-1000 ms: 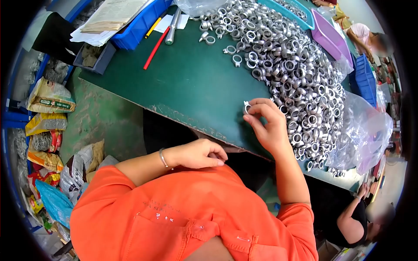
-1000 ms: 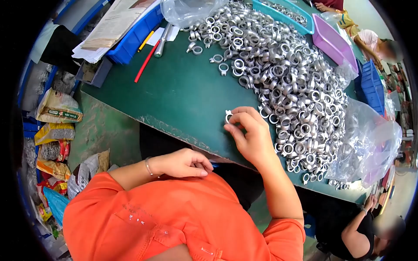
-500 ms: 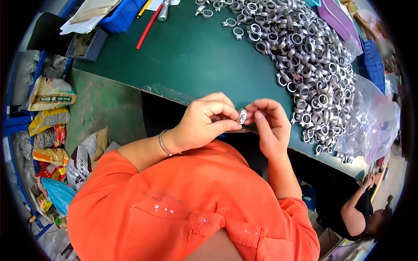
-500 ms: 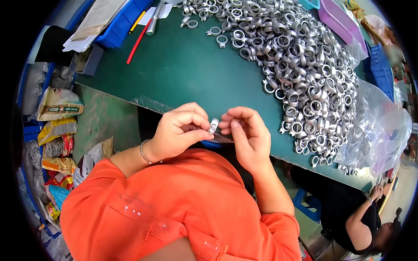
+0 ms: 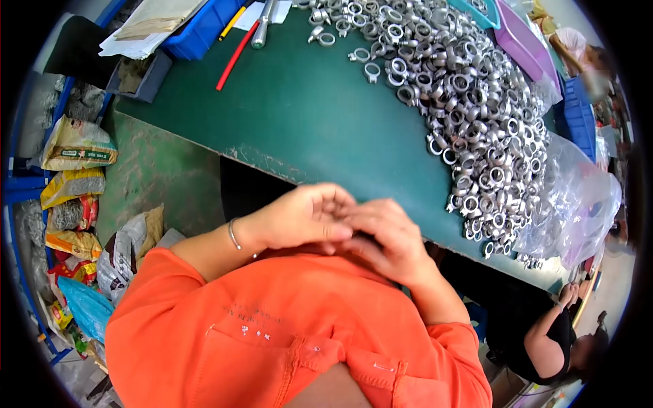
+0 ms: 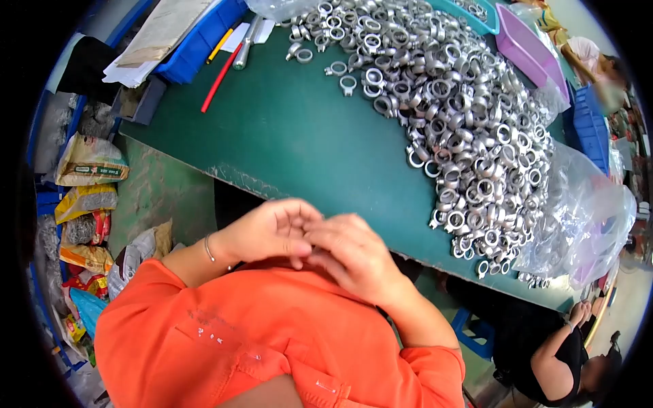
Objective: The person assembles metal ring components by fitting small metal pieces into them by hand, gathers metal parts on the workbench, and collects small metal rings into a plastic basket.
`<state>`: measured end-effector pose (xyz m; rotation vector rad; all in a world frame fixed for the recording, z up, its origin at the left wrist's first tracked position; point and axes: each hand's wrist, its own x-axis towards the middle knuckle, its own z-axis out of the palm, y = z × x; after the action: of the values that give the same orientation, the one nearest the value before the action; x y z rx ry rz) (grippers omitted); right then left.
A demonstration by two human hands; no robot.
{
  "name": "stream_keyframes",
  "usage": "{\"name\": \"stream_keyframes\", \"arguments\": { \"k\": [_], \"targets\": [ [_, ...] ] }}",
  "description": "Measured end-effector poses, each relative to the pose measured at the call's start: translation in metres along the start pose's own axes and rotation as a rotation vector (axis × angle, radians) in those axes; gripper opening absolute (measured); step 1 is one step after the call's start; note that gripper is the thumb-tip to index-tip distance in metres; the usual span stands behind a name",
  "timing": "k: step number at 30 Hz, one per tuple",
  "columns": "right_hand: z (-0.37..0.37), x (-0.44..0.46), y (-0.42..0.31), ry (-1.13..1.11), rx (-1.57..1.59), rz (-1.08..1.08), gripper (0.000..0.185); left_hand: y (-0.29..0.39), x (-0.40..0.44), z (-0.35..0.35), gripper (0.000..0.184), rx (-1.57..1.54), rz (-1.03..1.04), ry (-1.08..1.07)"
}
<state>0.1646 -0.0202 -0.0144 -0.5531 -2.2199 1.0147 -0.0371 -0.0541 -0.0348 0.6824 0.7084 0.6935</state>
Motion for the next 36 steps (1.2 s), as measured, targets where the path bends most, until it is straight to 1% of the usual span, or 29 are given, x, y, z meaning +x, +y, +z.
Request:
{"name": "stream_keyframes", "arguments": {
  "k": [1,3,5,6,7,9,10,11,13,14,15,17,18,19,20,21,22,23,24,25,26,27,29,30,31,33,35,36],
  "targets": [
    [0.001,-0.002,0.001,-0.073,0.065,0.013,0.033,-0.003,-0.003,-0.001,0.028,0.022,-0.027,-0.039],
    [0.000,0.002,-0.002,-0.111,0.145,0.002,0.031,-0.017,-0.002,-0.006,0.028,0.046,-0.094,-0.059],
    [-0.004,0.011,0.000,-0.072,0.053,-0.032,0.025,-0.021,0.004,-0.009,0.025,0.192,-0.148,-0.018],
    [-0.008,0.019,0.003,-0.054,-0.028,-0.027,0.022,-0.026,0.009,-0.012,0.027,0.208,-0.172,0.051],
    [-0.012,0.026,0.006,-0.035,-0.107,-0.021,0.020,-0.038,0.015,-0.016,0.031,0.323,-0.002,0.117],
    [-0.024,0.049,0.013,-0.008,-0.175,0.000,0.013,-0.050,0.020,-0.024,0.035,0.464,0.213,0.124],
    [-0.031,0.062,0.017,-0.008,-0.218,-0.013,0.013,-0.055,0.021,-0.032,0.036,0.679,0.219,0.147],
    [-0.038,0.076,0.022,-0.006,-0.261,-0.025,0.014,-0.058,0.022,-0.034,0.036,0.680,0.333,0.103],
    [-0.053,0.103,0.036,-0.018,-0.373,-0.062,0.020,0.005,-0.006,-0.012,0.036,0.758,0.061,-0.055],
    [-0.060,0.119,0.042,0.007,-0.456,-0.080,0.023,-0.003,-0.007,-0.022,0.035,0.854,0.052,-0.106],
    [-0.068,0.134,0.048,0.037,-0.537,-0.098,0.025,0.003,-0.013,-0.023,0.033,0.677,0.140,-0.081],
    [-0.087,0.169,0.066,0.101,-0.695,-0.194,0.029,0.030,-0.016,-0.024,0.030,0.665,0.272,0.044],
    [-0.097,0.185,0.078,0.136,-0.791,-0.205,0.031,0.048,-0.015,-0.021,0.029,0.762,0.429,0.215],
    [-0.109,0.201,0.096,0.150,-0.845,-0.214,0.030,0.063,-0.008,-0.026,0.030,0.819,0.535,0.349],
    [-0.119,0.216,0.111,0.186,-0.902,-0.216,0.030,0.075,0.001,-0.033,0.038,0.917,0.609,0.464],
    [-0.129,0.230,0.122,0.188,-0.905,-0.128,0.030,0.086,0.014,-0.041,0.047,1.014,0.684,0.580],
    [-0.138,0.243,0.135,0.192,-0.958,-0.069,0.030,0.096,0.027,-0.047,0.047,1.030,0.692,0.587],
    [-0.146,0.254,0.147,0.197,-1.009,-0.005,0.032,0.106,0.043,-0.051,0.056,1.108,0.726,0.683],
    [-0.151,0.263,0.153,0.211,-1.006,-0.014,0.032,0.114,0.059,-0.057,0.065,1.185,0.759,0.778],
    [-0.156,0.271,0.157,0.187,-1.040,0.148,0.035,0.123,0.073,-0.064,0.074,1.247,0.749,0.751],
    [-0.161,0.279,0.162,0.161,-1.068,0.312,0.039,0.130,0.086,-0.065,0.074,1.260,0.761,0.729],
    [-0.172,0.287,0.175,0.173,-1.067,0.307,0.039,0.139,0.099,-0.064,0.075,1.272,0.773,0.704],
    [-0.189,0.300,0.201,-0.020,-0.809,0.536,0.048,0.155,0.125,-0.060,0.075,1.336,0.864,0.681],
    [-0.191,0.299,0.194,-0.122,-0.795,0.469,0.052,0.163,0.139,-0.058,0.073,1.351,0.896,0.644],
    [-0.190,0.302,0.198,-0.117,-0.788,0.473,0.052,0.172,0.151,-0.055,0.063,1.356,0.916,0.625],
    [-0.192,0.302,0.207,-0.161,-0.683,0.581,0.057,0.181,0.189,-0.061,0.051,1.413,0.980,0.676],
    [-0.200,0.306,0.222,-0.198,-0.437,0.650,0.057,0.197,0.219,-0.064,0.044,1.495,1.010,0.801],
    [-0.201,0.304,0.223,-0.191,-0.433,0.642,0.058,0.209,0.230,-0.067,0.043,1.482,0.961,0.821]
  ]
}}
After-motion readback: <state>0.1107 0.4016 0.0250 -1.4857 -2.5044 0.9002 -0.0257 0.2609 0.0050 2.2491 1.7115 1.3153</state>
